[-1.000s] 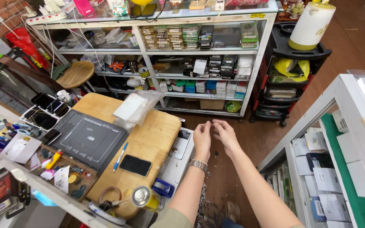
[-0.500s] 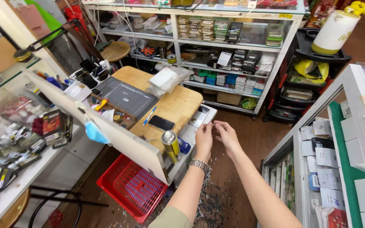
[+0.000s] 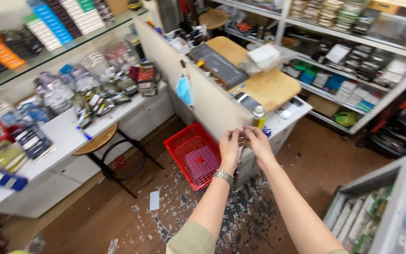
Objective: The person picks up small product boxes from a table, stacks them, and places them into a glass display cabinet. The person repeats this process multiple times, moving boxes from the table to the cabinet shelves.
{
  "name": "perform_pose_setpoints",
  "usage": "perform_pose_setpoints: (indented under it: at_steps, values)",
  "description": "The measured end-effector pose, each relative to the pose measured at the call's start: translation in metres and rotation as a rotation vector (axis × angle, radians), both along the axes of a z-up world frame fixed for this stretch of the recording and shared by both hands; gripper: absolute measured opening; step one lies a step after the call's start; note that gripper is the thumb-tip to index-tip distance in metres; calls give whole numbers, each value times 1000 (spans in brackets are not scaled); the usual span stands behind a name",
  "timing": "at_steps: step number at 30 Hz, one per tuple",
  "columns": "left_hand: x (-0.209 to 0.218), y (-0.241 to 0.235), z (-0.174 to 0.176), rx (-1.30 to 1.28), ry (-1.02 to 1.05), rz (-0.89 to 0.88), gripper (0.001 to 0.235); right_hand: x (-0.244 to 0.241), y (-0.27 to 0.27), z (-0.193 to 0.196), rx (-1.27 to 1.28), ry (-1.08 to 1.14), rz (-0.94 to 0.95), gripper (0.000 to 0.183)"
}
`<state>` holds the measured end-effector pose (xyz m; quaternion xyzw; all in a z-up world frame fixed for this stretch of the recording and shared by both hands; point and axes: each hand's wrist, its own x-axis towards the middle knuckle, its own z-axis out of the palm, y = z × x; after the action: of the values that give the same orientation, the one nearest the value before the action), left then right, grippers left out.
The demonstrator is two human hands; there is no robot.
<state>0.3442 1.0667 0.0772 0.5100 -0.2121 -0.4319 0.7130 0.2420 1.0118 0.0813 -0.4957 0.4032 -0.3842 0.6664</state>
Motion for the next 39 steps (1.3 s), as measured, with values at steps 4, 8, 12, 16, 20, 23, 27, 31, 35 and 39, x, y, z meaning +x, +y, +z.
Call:
perform_pose_setpoints:
  at_steps: [4, 8, 12, 16, 20, 23, 27, 31, 35, 39]
  values:
    - [77, 43, 7, -17, -28, 146, 26, 84, 29, 6, -2, -42, 147, 35]
    - [168, 88, 16, -4, -65, 270, 23, 184, 68, 17, 25, -44, 282, 35]
    - [260, 135, 25, 11, -71, 340, 24, 282, 105, 28, -1, 14, 358, 35]
    - [351, 175, 28, 71, -109, 444, 24, 378, 136, 25, 17, -26, 451, 35]
    - [422, 206, 19, 129, -135, 491, 26, 454, 158, 11, 41, -3, 515, 35]
    - [464, 214, 3, 122, -80, 519, 26, 498, 165, -6, 71, 39, 551, 35]
    - [516, 215, -18, 154, -19, 554, 26, 553, 160, -25, 97, 64, 599, 35]
    - [574, 204, -39, 188, 13, 594, 26, 615, 142, -45, 109, 95, 636, 34]
    - [638, 177, -57, 129, 32, 656, 26, 686, 109, -63, 138, 95, 693, 34]
    - [697, 142, -65, 165, -4, 709, 26, 754, 74, -66, 158, 44, 754, 34]
